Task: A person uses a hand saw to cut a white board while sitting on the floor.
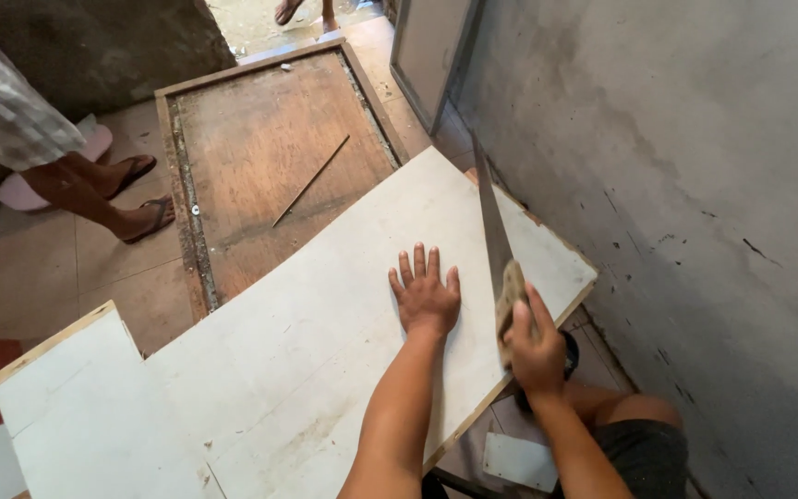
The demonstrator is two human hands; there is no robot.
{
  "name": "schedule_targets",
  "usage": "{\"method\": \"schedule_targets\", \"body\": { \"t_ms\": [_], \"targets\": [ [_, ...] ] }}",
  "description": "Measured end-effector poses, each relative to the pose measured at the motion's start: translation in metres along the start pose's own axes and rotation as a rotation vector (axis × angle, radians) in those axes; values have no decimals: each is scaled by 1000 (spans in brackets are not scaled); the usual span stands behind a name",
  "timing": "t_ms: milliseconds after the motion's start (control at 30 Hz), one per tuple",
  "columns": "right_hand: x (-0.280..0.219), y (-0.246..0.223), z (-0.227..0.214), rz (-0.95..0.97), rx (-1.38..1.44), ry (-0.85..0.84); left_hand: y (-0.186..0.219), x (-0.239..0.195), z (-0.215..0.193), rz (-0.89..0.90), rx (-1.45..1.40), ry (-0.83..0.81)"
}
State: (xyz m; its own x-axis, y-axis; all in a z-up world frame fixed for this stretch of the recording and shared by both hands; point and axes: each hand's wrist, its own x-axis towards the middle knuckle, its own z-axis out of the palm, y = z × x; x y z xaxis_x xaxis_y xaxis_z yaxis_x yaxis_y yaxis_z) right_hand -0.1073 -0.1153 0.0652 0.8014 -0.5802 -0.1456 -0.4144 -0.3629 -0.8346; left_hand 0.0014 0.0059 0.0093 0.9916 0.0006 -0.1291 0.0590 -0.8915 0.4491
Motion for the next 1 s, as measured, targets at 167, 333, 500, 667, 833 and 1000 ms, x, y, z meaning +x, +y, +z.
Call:
{"method": "schedule_targets", "body": {
  "t_ms": [167, 333, 500, 667, 833, 1000],
  "targets": [
    [-64, 59, -40, -8, 103, -75, -12, 12, 28, 66, 47, 31],
    [-107, 108, -56, -64, 124, -29, -14, 11, 33, 68, 34, 34],
    [-94, 51, -48, 70, 123, -51, -14, 12, 35, 69, 45, 64],
    [-12, 16, -10, -129, 23, -29, -14, 14, 37, 73, 55, 87],
    [12, 9, 14, -161, 19, -28, -13, 13, 31, 65, 34, 81],
    [5, 34, 26, -219, 125, 83, -15, 14, 34, 98, -8, 98]
  ]
}}
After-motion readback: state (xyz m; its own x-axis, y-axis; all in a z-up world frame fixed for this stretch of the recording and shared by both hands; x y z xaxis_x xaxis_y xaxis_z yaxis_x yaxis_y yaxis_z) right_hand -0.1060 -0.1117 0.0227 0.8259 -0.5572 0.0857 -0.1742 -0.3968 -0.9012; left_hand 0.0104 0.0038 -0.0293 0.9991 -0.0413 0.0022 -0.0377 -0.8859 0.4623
